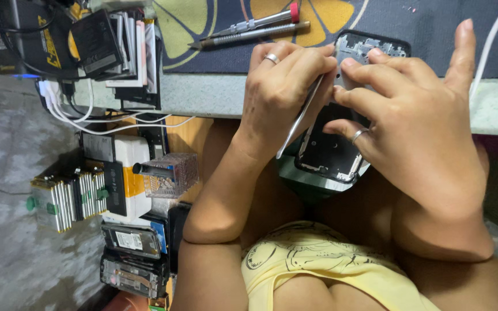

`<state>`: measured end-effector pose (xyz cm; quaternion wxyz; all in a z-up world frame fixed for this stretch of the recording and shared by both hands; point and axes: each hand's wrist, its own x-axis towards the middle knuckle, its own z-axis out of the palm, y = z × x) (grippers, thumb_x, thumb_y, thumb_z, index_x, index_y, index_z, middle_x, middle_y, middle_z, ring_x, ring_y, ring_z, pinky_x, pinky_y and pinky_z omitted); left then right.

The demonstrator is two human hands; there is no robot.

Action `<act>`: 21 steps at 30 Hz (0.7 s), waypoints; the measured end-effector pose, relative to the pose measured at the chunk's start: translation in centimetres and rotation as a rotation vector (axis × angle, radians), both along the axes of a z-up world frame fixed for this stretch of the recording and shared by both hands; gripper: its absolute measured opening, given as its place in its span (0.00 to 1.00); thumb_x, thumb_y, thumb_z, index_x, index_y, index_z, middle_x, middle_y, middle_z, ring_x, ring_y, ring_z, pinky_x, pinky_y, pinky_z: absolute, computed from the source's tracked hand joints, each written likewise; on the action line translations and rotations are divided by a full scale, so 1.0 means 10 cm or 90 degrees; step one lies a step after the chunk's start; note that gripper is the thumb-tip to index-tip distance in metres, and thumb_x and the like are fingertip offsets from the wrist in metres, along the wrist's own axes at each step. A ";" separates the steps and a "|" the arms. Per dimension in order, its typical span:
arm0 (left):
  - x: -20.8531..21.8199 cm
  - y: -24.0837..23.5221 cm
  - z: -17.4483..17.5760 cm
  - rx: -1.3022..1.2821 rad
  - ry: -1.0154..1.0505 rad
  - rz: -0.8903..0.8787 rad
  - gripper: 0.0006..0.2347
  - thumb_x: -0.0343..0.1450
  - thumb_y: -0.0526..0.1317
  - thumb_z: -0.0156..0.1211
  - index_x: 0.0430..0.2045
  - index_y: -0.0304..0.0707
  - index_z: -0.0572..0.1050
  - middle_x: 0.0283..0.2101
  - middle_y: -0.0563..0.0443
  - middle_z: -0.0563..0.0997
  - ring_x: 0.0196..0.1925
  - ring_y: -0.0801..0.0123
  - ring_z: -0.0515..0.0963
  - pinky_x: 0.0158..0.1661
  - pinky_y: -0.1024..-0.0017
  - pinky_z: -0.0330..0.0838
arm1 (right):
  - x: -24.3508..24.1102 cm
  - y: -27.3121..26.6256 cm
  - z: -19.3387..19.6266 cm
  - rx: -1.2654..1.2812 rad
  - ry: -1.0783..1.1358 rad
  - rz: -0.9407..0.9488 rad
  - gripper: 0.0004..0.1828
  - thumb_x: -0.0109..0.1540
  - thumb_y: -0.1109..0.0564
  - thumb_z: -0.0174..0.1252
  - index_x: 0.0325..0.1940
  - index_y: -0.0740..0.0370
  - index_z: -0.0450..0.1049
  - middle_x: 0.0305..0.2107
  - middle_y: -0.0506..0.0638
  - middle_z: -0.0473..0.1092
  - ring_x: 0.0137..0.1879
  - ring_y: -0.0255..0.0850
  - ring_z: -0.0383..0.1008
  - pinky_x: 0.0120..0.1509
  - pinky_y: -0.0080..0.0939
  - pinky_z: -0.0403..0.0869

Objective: The person uses a cotton swab to clean the interior surfaces of a disassembled smartphone chassis. They wipe along the edges and corners of the metal frame, rotating the device to access different areas.

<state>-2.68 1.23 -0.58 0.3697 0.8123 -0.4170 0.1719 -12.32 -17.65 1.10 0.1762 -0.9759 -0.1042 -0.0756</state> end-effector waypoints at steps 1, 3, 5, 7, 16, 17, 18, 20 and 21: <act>0.00 -0.01 0.00 0.001 0.001 0.008 0.08 0.73 0.33 0.69 0.39 0.40 0.75 0.47 0.53 0.83 0.46 0.61 0.81 0.50 0.67 0.66 | 0.00 0.00 0.00 0.004 0.004 0.000 0.22 0.56 0.43 0.73 0.52 0.51 0.82 0.56 0.42 0.75 0.70 0.45 0.72 0.82 0.85 0.40; 0.01 -0.02 -0.01 0.015 -0.004 -0.003 0.08 0.73 0.34 0.69 0.40 0.39 0.74 0.47 0.52 0.83 0.48 0.59 0.80 0.51 0.66 0.66 | 0.02 -0.01 0.01 0.001 0.004 -0.001 0.21 0.56 0.43 0.73 0.49 0.52 0.82 0.56 0.42 0.75 0.68 0.45 0.72 0.82 0.85 0.40; 0.00 -0.02 -0.02 0.027 -0.010 -0.005 0.07 0.74 0.34 0.68 0.40 0.39 0.74 0.47 0.51 0.83 0.47 0.59 0.80 0.51 0.65 0.67 | 0.02 -0.01 0.02 0.003 0.005 -0.001 0.20 0.56 0.43 0.74 0.48 0.52 0.82 0.56 0.42 0.75 0.68 0.45 0.72 0.82 0.85 0.40; 0.00 -0.03 -0.01 0.036 -0.016 0.002 0.07 0.74 0.34 0.67 0.41 0.39 0.74 0.47 0.51 0.82 0.45 0.60 0.80 0.52 0.65 0.67 | 0.02 0.00 0.03 0.010 0.007 0.000 0.22 0.55 0.44 0.74 0.50 0.51 0.82 0.57 0.42 0.75 0.69 0.46 0.72 0.81 0.86 0.40; -0.04 -0.07 -0.03 0.089 -0.057 0.032 0.06 0.73 0.34 0.65 0.39 0.37 0.74 0.49 0.49 0.82 0.49 0.58 0.79 0.51 0.64 0.68 | 0.00 -0.01 -0.02 -0.001 -0.006 -0.001 0.18 0.57 0.45 0.74 0.46 0.52 0.81 0.56 0.41 0.75 0.68 0.45 0.72 0.80 0.83 0.41; -0.05 -0.08 -0.03 0.101 -0.080 0.037 0.07 0.72 0.36 0.64 0.40 0.35 0.74 0.50 0.47 0.81 0.50 0.57 0.79 0.53 0.62 0.68 | 0.00 -0.02 -0.03 -0.009 -0.008 -0.001 0.17 0.57 0.45 0.74 0.45 0.52 0.81 0.55 0.41 0.75 0.68 0.44 0.72 0.80 0.82 0.41; -0.05 -0.10 -0.03 0.113 -0.104 0.042 0.09 0.71 0.38 0.64 0.40 0.34 0.73 0.51 0.45 0.81 0.50 0.57 0.79 0.55 0.61 0.67 | 0.00 -0.02 -0.03 -0.021 -0.007 -0.006 0.16 0.58 0.45 0.74 0.44 0.52 0.81 0.55 0.40 0.75 0.68 0.43 0.72 0.80 0.81 0.41; -0.06 -0.12 -0.03 0.132 -0.132 0.050 0.10 0.71 0.39 0.63 0.40 0.34 0.73 0.52 0.43 0.80 0.52 0.57 0.78 0.56 0.60 0.67 | -0.01 -0.01 -0.05 -0.026 -0.004 -0.011 0.16 0.57 0.45 0.74 0.43 0.52 0.81 0.54 0.40 0.75 0.68 0.42 0.73 0.81 0.81 0.41; -0.05 -0.14 -0.03 0.135 -0.137 0.051 0.09 0.71 0.38 0.62 0.39 0.35 0.72 0.52 0.44 0.80 0.52 0.57 0.78 0.55 0.60 0.68 | -0.01 -0.02 -0.06 -0.021 -0.002 -0.014 0.17 0.57 0.45 0.74 0.43 0.53 0.81 0.52 0.39 0.75 0.68 0.42 0.73 0.81 0.81 0.41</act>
